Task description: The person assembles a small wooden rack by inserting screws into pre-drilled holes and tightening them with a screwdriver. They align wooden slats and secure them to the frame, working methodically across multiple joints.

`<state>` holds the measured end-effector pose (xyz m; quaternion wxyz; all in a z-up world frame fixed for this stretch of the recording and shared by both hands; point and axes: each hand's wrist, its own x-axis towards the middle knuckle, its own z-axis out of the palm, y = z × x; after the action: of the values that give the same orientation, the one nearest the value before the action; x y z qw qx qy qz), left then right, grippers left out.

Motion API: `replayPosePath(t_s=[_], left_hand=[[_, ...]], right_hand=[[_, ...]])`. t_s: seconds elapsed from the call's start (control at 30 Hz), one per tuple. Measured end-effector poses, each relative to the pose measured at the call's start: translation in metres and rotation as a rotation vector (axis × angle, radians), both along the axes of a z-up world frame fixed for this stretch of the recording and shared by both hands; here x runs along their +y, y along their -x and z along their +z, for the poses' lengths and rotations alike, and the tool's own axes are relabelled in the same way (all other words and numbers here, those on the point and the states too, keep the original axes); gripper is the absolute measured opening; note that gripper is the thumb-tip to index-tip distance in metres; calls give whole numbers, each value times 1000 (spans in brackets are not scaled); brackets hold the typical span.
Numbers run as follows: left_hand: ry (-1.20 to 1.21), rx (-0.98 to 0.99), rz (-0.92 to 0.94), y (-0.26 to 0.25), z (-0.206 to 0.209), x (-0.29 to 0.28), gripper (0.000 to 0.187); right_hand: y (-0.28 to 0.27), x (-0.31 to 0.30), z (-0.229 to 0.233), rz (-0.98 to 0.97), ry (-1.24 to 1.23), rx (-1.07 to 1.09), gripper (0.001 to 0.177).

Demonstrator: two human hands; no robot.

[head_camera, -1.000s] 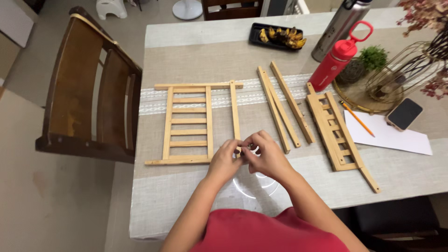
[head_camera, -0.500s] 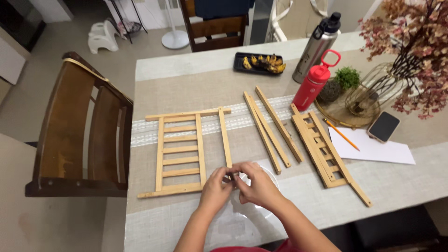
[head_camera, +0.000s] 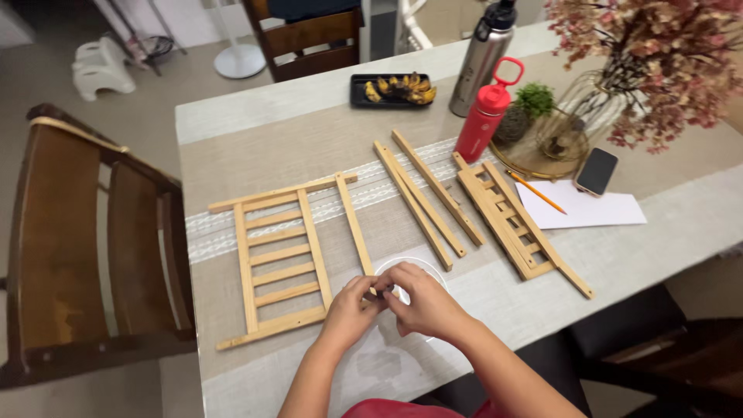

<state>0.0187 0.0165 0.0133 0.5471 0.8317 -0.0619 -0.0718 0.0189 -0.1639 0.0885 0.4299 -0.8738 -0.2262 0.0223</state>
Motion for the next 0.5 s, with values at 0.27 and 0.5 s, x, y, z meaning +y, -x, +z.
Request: replayPosePath(t_s=[0.27,0.5], left_hand=[[-63,-120,-25,-10,-5,-1,31],[-46,-139,-82,-9,-10,-1,29]], right_hand=[[15,22,-3,-245,-13,5,24],[19,26,-14,-381,-29,76,23]])
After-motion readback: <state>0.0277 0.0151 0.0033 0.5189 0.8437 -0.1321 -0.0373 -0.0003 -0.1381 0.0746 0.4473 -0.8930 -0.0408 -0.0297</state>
